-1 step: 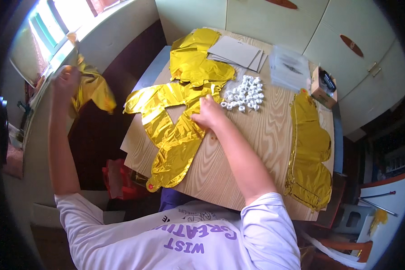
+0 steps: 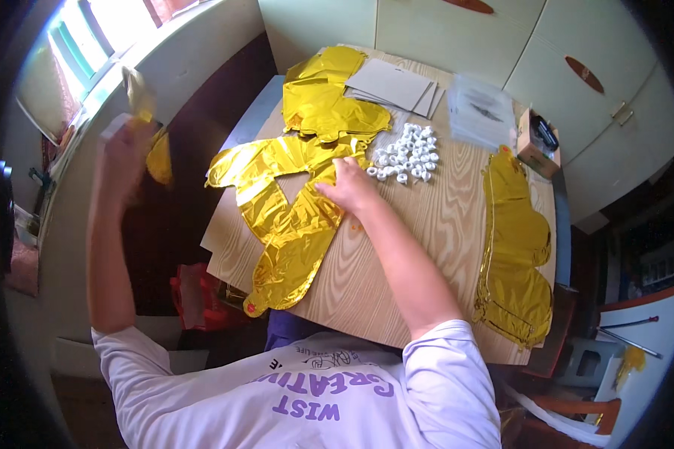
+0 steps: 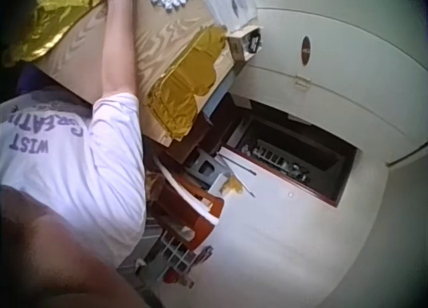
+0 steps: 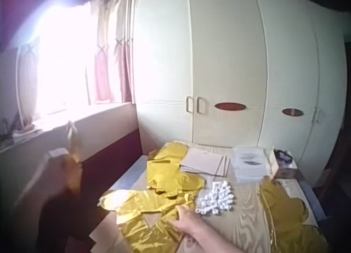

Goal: Fold gold foil decorations and package them at a workstation.

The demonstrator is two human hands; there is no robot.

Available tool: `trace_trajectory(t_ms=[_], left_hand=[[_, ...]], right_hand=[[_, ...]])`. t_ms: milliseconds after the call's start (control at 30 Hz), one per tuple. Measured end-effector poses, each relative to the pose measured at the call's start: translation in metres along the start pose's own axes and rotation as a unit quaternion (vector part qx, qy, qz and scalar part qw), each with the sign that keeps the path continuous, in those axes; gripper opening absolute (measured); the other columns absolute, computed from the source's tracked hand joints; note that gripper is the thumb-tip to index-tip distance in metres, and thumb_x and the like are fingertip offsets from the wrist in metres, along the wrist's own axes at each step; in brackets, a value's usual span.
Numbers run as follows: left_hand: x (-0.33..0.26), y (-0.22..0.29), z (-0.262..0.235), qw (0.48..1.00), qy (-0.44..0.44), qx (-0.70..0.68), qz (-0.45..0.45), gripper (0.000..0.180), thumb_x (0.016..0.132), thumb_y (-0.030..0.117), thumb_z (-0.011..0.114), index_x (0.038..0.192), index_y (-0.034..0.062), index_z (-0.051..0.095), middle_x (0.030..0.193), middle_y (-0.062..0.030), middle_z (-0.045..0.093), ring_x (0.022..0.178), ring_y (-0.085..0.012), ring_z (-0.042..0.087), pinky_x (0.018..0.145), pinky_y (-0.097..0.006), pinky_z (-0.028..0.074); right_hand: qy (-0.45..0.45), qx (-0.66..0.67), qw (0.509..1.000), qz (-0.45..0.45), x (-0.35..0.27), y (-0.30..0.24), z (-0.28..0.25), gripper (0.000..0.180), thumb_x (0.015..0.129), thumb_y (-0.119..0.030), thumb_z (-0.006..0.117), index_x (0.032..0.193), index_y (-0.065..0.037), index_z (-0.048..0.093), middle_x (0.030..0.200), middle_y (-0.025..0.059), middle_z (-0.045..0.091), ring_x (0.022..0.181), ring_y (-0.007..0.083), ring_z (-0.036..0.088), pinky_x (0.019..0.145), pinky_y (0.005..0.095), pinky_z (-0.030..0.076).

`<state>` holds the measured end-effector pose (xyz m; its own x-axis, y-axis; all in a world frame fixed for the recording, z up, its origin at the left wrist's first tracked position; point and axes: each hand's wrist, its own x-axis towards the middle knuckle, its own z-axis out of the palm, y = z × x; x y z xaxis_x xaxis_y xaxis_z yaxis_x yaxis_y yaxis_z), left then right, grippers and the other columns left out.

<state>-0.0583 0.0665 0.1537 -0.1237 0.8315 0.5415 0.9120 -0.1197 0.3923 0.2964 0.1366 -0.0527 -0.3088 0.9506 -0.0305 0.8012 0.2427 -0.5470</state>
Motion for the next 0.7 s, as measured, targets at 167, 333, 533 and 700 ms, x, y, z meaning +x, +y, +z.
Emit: trace_trajectory(t_ms=[167,333,533,700], left_hand=[[-0.146,0.126,0.066,0.936,-0.338,-0.005,0.098,0.028,0.09,0.024,0.067,0.116,0.0136,0.065,0.071,-0.0177,0.067,0.065,-0.0387,0.068,0.061,-0.051,0.054],[-0.232,0.18,0.151,0.883,-0.375,-0.228,0.168,0.053,0.089,0.027,0.071,0.131,0.0033,0.05,0.078,-0.0198,0.07,0.072,-0.04,0.071,0.065,-0.05,0.057],[-0.208,0.2,0.129,0.621,-0.664,-0.393,0.141,0.054,0.095,0.021,0.07,0.143,0.0045,0.052,0.132,-0.0169,0.065,0.108,-0.0269,0.068,0.093,-0.037,0.054],[-0.181,0.143,0.195,0.851,-0.301,-0.201,0.38,0.049,0.082,0.024,0.079,0.128,0.0102,0.066,0.141,-0.0168,0.056,0.134,-0.0399,0.048,0.11,-0.052,0.041]], right_hand=[[-0.142,0.593,0.792,0.033,-0.104,-0.006,-0.028,0.074,0.092,-0.06,0.068,0.134,0.0,0.058,0.121,0.0122,0.068,0.098,0.0212,0.07,0.085,0.0347,0.057],[-0.115,0.532,0.831,0.113,-0.183,0.009,-0.059,0.058,0.093,-0.042,0.072,0.133,-0.002,0.059,0.117,0.0078,0.07,0.091,0.0167,0.069,0.081,0.0289,0.056],[-0.064,0.068,0.977,0.193,-0.198,0.081,-0.08,0.048,0.083,-0.02,0.078,0.122,0.002,0.061,0.104,0.0164,0.072,0.087,0.0267,0.07,0.08,0.0361,0.055],[0.239,-0.122,0.963,0.018,-0.206,0.133,-0.062,0.069,0.085,-0.029,0.078,0.142,-0.005,0.048,0.135,0.0213,0.058,0.122,0.0398,0.057,0.101,0.0447,0.047]])
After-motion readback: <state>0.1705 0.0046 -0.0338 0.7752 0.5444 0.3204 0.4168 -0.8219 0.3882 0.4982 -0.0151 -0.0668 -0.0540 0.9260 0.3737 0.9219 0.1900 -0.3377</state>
